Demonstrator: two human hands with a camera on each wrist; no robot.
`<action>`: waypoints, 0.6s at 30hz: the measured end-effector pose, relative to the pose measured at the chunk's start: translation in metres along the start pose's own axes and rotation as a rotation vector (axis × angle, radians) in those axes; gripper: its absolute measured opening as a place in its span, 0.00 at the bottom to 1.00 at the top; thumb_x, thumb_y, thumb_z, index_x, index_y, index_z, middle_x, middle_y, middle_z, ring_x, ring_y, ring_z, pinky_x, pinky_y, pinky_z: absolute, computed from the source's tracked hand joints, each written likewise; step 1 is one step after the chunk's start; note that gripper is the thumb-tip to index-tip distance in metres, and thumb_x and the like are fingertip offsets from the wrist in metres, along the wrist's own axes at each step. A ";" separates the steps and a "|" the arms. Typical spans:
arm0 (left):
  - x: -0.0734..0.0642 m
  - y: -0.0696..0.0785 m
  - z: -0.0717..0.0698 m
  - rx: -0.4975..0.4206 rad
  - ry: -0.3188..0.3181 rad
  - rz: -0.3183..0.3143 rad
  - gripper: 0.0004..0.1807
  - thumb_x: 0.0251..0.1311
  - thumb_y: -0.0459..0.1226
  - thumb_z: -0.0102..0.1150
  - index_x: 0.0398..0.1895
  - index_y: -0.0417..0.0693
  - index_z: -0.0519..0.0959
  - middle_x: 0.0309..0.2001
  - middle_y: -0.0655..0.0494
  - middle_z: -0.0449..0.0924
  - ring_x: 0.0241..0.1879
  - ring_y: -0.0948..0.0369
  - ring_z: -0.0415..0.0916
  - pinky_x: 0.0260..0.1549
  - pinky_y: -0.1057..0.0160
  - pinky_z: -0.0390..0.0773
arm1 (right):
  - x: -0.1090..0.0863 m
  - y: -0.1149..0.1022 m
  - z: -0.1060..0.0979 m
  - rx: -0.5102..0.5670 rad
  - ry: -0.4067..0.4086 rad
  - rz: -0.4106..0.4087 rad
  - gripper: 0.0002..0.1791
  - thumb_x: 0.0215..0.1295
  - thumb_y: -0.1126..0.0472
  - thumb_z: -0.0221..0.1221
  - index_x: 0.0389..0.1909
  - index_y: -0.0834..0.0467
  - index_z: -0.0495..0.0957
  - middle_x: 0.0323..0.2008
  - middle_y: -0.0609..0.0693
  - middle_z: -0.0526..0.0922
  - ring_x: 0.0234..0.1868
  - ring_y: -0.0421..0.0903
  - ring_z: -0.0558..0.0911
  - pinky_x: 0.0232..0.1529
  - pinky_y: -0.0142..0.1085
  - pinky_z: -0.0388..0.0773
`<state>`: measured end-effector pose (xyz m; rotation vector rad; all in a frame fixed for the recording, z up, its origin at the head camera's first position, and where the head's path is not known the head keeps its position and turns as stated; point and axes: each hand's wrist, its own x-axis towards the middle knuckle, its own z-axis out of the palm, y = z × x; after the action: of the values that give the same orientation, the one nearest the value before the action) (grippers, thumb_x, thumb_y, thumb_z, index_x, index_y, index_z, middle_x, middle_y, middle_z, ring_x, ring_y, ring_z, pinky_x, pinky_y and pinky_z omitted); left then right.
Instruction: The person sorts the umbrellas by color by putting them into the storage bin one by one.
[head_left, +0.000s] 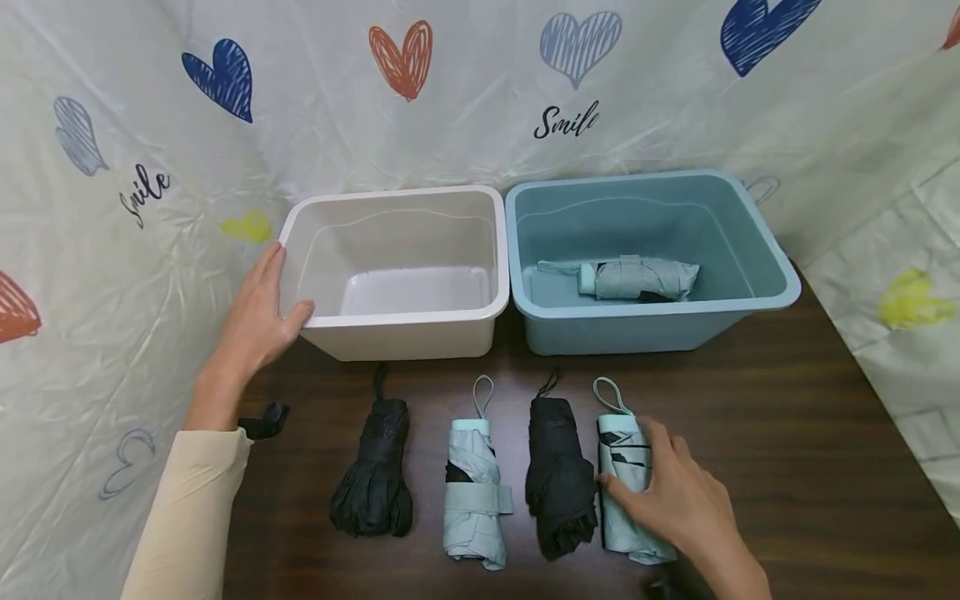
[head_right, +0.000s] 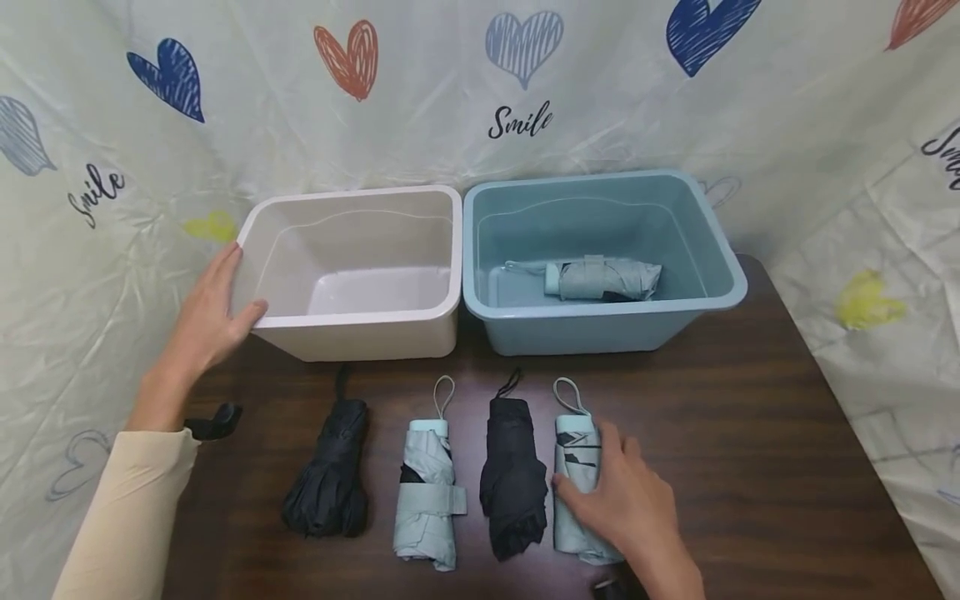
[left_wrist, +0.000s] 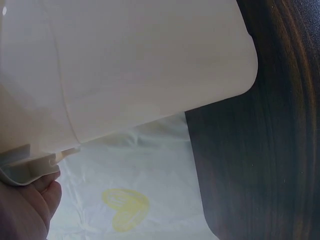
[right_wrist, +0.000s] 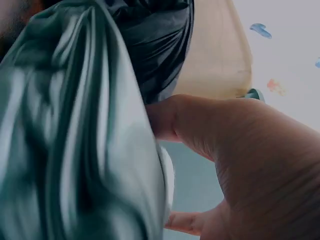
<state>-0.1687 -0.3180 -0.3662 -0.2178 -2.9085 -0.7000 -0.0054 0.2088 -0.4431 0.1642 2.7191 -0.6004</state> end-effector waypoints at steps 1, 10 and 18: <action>0.000 0.000 0.000 -0.001 -0.003 -0.003 0.49 0.67 0.47 0.54 0.86 0.38 0.46 0.87 0.40 0.44 0.84 0.36 0.48 0.78 0.29 0.53 | 0.000 0.000 0.001 -0.010 0.004 0.003 0.60 0.58 0.31 0.68 0.81 0.58 0.53 0.57 0.72 0.76 0.33 0.52 0.82 0.25 0.44 0.72; 0.002 0.000 0.001 -0.006 -0.007 -0.010 0.50 0.67 0.46 0.56 0.86 0.38 0.46 0.87 0.40 0.44 0.84 0.36 0.48 0.79 0.30 0.53 | -0.005 -0.005 0.011 -0.055 0.078 0.024 0.60 0.57 0.26 0.68 0.80 0.56 0.55 0.52 0.71 0.78 0.28 0.51 0.80 0.20 0.42 0.69; 0.002 0.000 0.001 0.001 -0.012 -0.014 0.50 0.68 0.47 0.55 0.86 0.38 0.46 0.87 0.40 0.43 0.84 0.36 0.47 0.79 0.30 0.52 | -0.004 -0.003 0.007 -0.069 0.080 0.033 0.60 0.56 0.26 0.68 0.79 0.59 0.58 0.51 0.69 0.82 0.29 0.52 0.82 0.21 0.43 0.70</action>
<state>-0.1704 -0.3174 -0.3665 -0.2026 -2.9244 -0.7023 -0.0001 0.2031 -0.4464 0.2197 2.8035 -0.5005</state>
